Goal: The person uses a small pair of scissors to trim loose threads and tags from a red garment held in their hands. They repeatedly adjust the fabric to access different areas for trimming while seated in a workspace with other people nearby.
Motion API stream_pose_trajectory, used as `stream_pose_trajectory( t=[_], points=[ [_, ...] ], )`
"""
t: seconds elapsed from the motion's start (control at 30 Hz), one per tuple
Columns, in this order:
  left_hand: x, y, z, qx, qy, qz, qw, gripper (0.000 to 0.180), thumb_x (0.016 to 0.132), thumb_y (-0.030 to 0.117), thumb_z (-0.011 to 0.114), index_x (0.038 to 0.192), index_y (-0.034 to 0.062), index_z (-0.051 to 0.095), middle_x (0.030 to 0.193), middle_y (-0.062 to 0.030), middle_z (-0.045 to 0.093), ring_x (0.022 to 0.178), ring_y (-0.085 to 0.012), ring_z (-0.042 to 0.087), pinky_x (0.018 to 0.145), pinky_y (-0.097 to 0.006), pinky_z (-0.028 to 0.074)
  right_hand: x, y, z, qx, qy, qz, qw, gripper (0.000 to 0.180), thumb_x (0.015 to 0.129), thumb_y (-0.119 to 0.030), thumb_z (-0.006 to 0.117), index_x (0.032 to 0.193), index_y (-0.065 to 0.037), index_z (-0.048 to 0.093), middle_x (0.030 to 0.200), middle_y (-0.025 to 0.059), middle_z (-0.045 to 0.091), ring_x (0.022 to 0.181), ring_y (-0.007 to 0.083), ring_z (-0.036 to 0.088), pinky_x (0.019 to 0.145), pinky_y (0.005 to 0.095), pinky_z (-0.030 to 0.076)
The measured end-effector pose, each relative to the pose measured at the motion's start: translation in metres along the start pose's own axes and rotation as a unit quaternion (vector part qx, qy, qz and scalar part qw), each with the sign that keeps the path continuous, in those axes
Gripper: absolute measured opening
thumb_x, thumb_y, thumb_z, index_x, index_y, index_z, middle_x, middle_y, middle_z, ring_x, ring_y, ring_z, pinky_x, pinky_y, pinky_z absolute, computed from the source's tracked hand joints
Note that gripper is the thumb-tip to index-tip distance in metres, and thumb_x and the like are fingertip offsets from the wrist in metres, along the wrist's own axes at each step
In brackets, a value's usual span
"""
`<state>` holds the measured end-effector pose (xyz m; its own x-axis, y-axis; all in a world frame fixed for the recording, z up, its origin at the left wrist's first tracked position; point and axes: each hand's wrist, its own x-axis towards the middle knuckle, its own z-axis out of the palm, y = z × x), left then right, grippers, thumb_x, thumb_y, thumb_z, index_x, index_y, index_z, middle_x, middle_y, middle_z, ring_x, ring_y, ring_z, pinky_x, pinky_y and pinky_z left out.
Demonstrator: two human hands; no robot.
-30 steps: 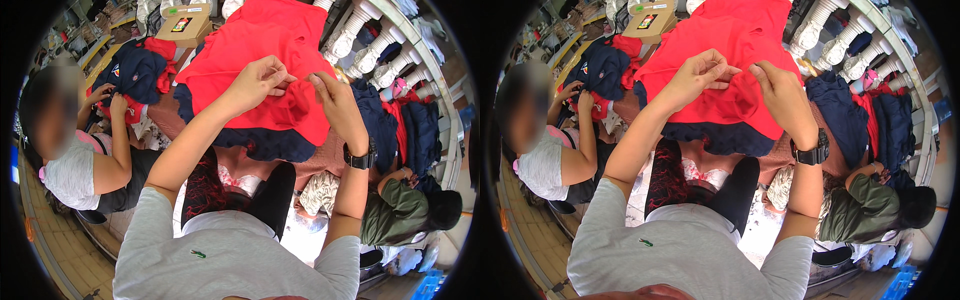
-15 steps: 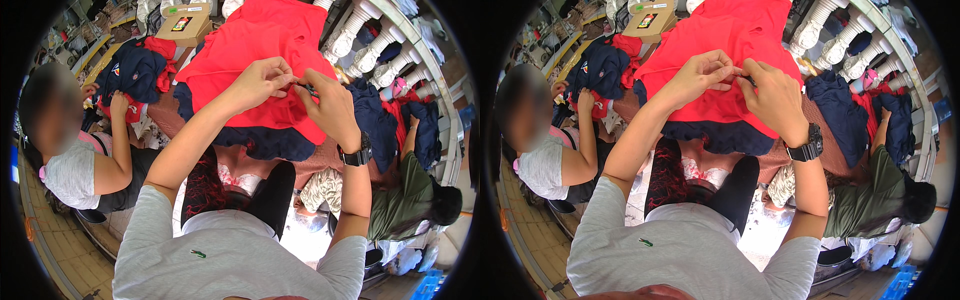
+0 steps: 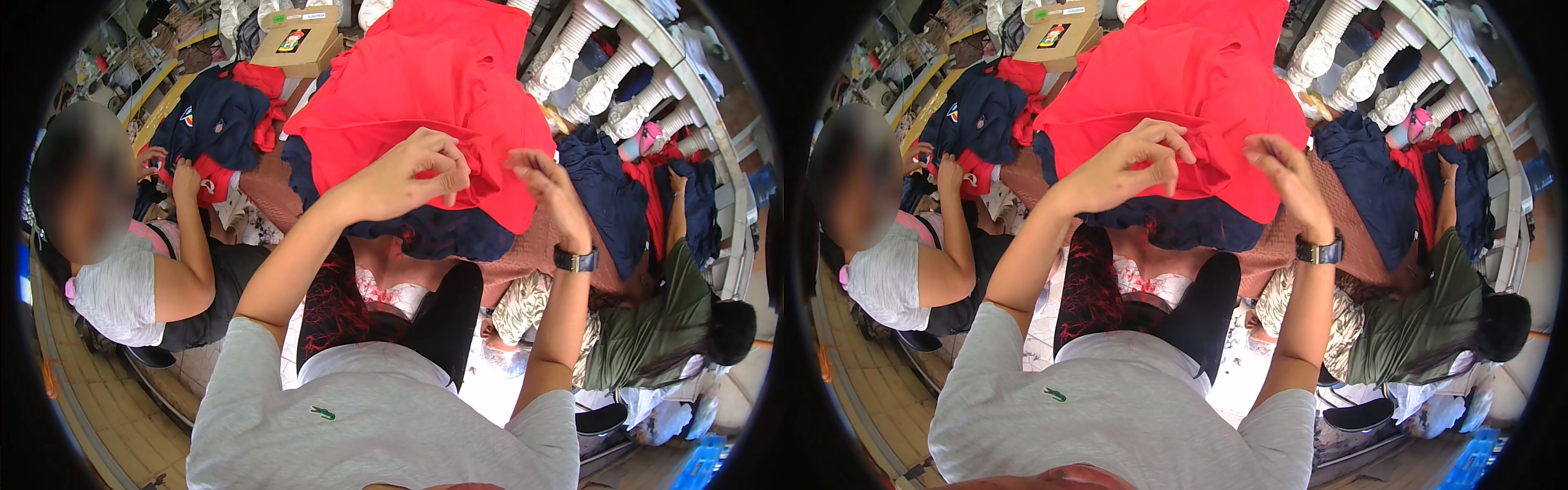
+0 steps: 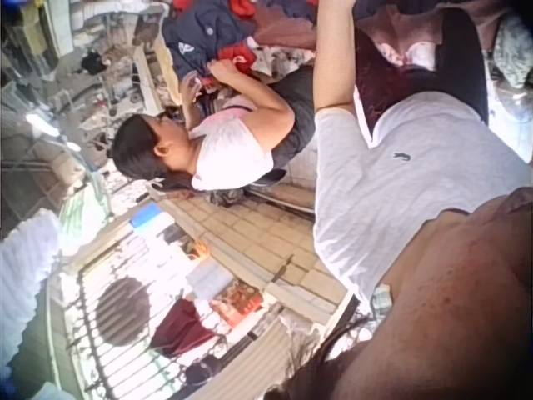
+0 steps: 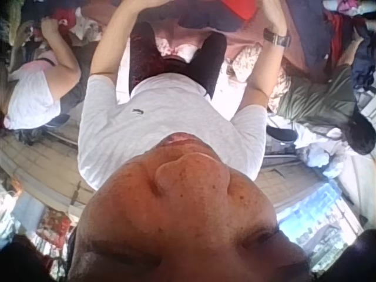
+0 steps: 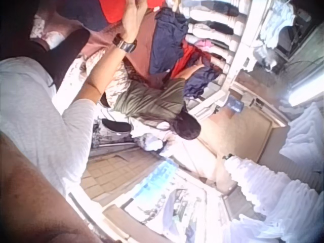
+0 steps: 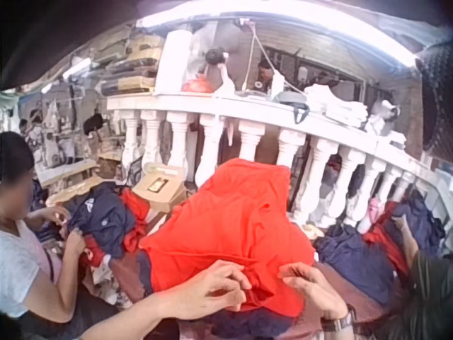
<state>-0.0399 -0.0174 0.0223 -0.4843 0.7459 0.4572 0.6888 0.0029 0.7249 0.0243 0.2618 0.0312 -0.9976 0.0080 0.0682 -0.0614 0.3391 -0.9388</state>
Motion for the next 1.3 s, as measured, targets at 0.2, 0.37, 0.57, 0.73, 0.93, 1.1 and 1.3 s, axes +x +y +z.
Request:
stream_pose_trajectory(
  t=[0.2,0.37,0.57,0.73,0.93,1.1,1.3],
  points=[
    [0.02,-0.007,0.025,0.165,0.21,0.011,0.963,0.029,0.089,0.012,0.072,0.115,0.0059,0.06,0.114,-0.0113,0.056,0.108,-0.0287,0.058,0.092,-0.037,0.049,-0.014,0.019,0.034,0.066,-0.014,-0.022,0.997,0.017,0.094,-0.016,0.072,0.106,-0.005,0.068,0.077,-0.0105,0.052,0.061,-0.0017,0.037,0.052,0.0188,0.026],
    [0.032,-0.016,-0.003,0.158,0.215,0.002,0.964,0.013,0.09,0.003,0.067,0.099,0.0001,0.059,0.093,-0.0121,0.06,0.088,-0.0266,0.062,0.076,-0.034,0.049,-0.024,-0.003,0.036,0.101,-0.003,-0.009,0.995,0.016,0.09,-0.016,0.078,0.093,-0.007,0.065,0.074,-0.0127,0.048,0.065,-0.0017,0.039,0.056,0.0194,0.028],
    [0.047,0.011,-0.043,0.256,0.344,0.096,0.898,0.005,0.09,0.001,0.066,0.094,-0.0004,0.063,0.081,-0.0082,0.062,0.076,-0.0231,0.059,0.07,-0.032,0.047,-0.022,-0.016,0.058,0.151,0.019,-0.076,0.985,0.016,0.087,-0.015,0.081,0.094,-0.007,0.069,0.08,-0.0129,0.051,0.067,-0.0011,0.038,0.059,0.0198,0.029],
    [0.046,-0.059,-0.063,0.401,0.34,0.101,0.845,0.012,0.087,0.0,0.068,0.099,0.0024,0.064,0.093,-0.0133,0.059,0.09,-0.0338,0.06,0.078,-0.042,0.049,0.018,-0.003,0.067,0.183,0.028,-0.035,0.982,0.012,0.093,-0.018,0.074,0.094,-0.007,0.069,0.067,-0.0125,0.049,0.055,-0.0015,0.037,0.05,0.0199,0.025],
    [0.036,-0.005,-0.018,0.226,0.311,0.052,0.922,0.025,0.088,0.006,0.071,0.111,0.0043,0.063,0.102,-0.0115,0.055,0.086,-0.0292,0.059,0.075,-0.04,0.051,0.022,0.012,0.075,0.238,0.079,-0.025,0.968,0.012,0.097,-0.015,0.069,0.104,-0.005,0.069,0.066,-0.012,0.048,0.05,-0.0015,0.034,0.045,0.0206,0.023],
    [0.035,-0.006,0.013,0.164,0.257,0.024,0.952,0.034,0.084,0.013,0.079,0.115,0.0051,0.065,0.093,-0.0067,0.054,0.073,-0.0175,0.053,0.064,-0.03,0.048,0.022,0.007,0.083,0.223,0.084,-0.058,0.969,0.019,0.1,-0.015,0.064,0.117,-0.006,0.067,0.067,-0.0113,0.045,0.048,-0.0009,0.031,0.044,0.02,0.021],
    [0.043,-0.024,0.011,0.018,0.236,-0.045,0.971,0.018,0.091,0.006,0.071,0.107,0.0012,0.064,0.086,-0.0034,0.063,0.078,-0.0098,0.058,0.066,-0.027,0.048,0.018,0.012,0.083,0.249,0.055,-0.049,0.966,0.025,0.1,-0.011,0.062,0.124,-0.005,0.067,0.072,-0.0107,0.051,0.049,-0.0016,0.031,0.045,0.0206,0.022]
  ],
)
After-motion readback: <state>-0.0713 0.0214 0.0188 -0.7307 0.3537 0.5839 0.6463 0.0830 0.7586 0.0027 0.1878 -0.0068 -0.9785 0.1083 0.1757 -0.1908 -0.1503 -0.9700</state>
